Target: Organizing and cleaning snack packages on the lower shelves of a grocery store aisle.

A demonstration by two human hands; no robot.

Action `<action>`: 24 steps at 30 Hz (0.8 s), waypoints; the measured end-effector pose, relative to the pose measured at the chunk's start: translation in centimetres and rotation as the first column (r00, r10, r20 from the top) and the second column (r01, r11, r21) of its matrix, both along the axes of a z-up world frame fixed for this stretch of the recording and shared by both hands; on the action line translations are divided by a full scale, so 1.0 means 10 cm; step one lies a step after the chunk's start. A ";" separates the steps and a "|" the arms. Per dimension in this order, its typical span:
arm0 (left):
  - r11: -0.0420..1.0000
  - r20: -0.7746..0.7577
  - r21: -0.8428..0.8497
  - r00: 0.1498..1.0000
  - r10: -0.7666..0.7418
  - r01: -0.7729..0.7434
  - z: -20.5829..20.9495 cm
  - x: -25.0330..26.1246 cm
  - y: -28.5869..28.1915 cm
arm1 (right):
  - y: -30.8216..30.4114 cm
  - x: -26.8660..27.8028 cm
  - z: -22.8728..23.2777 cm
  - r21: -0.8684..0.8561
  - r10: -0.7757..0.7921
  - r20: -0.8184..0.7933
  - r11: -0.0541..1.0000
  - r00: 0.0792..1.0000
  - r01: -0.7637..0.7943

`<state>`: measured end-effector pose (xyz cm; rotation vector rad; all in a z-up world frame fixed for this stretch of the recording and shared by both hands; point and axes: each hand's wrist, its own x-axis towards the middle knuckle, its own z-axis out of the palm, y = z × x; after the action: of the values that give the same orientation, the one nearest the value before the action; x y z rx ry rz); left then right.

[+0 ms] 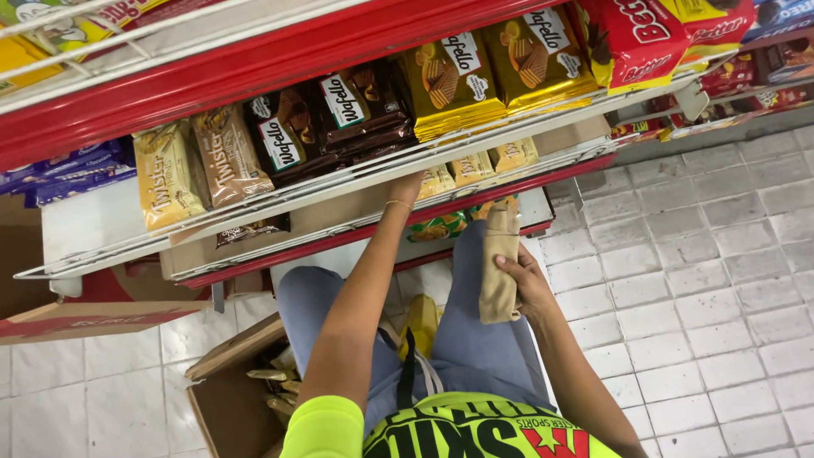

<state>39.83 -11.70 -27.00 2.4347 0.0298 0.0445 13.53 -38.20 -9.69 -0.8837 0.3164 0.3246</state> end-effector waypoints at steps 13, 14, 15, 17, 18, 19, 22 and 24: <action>0.949 -0.084 -0.016 0.946 0.313 -0.315 1.19 -0.53 -0.31 | 0.01 -0.03 -0.07 -0.002 -0.007 -0.031 1.000 0.999 0.007; 0.944 -0.184 -0.055 0.933 0.309 -0.324 1.28 -0.55 -0.32 | 0.01 -0.03 -0.07 -0.001 -0.005 -0.023 1.000 1.000 0.005; 0.937 -0.282 -0.093 0.912 0.299 -0.336 1.36 -0.57 -0.33 | 0.02 -0.03 -0.07 0.000 -0.003 -0.016 1.000 1.000 0.003; 0.940 -0.274 -0.096 0.916 0.291 -0.328 1.33 -0.57 -0.33 | 0.03 -0.02 -0.09 -0.004 -0.002 -0.012 1.000 1.000 0.002; 0.943 -0.267 -0.097 0.921 0.283 -0.318 1.31 -0.57 -0.34 | 0.03 -0.02 -0.10 -0.008 -0.002 -0.009 1.000 1.000 0.002; 0.943 -0.267 -0.098 0.921 0.283 -0.318 1.23 -0.54 -0.33 | 0.04 -0.02 -0.10 -0.009 -0.002 -0.009 1.000 1.000 0.002; 0.958 -0.063 -0.003 0.957 0.285 -0.285 1.12 -0.53 -0.32 | 0.05 -0.02 -0.11 -0.040 0.002 -0.032 0.999 0.999 -0.003; 0.945 -0.185 -0.120 0.943 0.278 -0.303 1.24 -0.58 -0.32 | 0.07 -0.02 -0.10 -0.034 0.006 -0.078 0.999 0.997 -0.008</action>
<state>34.00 -14.86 -14.59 2.2612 0.4540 -0.0273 13.31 -37.51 -10.69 -0.9075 0.3924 0.3618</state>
